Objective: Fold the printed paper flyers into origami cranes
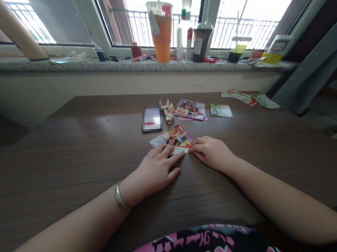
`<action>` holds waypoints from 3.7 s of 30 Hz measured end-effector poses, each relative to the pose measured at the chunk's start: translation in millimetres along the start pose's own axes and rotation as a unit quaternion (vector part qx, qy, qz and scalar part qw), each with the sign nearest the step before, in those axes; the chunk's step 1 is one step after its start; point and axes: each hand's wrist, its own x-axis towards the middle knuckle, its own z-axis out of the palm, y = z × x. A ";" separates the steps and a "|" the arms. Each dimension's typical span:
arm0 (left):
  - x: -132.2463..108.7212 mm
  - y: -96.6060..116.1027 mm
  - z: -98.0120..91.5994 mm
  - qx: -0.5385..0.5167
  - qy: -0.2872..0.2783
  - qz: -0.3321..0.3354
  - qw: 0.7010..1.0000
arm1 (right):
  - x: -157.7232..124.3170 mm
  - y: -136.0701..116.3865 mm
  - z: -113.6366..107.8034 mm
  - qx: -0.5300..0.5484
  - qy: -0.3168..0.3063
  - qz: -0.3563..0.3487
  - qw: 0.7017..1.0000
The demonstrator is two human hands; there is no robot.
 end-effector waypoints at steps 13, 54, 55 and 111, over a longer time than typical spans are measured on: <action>0.8 3.5 -3.9 -0.006 0.011 -0.008 1.000 | 3.7 -7.9 -9.5 -0.053 -0.004 -0.087 0.995; -2.9 -1.0 3.3 -0.006 0.010 -0.002 1.000 | -1.0 13.4 -31.3 -0.102 -0.130 0.058 0.985; -2.9 -0.9 3.3 -0.005 0.010 -0.003 1.000 | -1.2 14.1 -31.6 -0.103 -0.132 0.054 0.984; 0.9 -5.3 -6.4 0.046 0.026 0.040 0.998 | 1.5 -14.2 -7.7 -0.016 -0.011 -0.050 0.999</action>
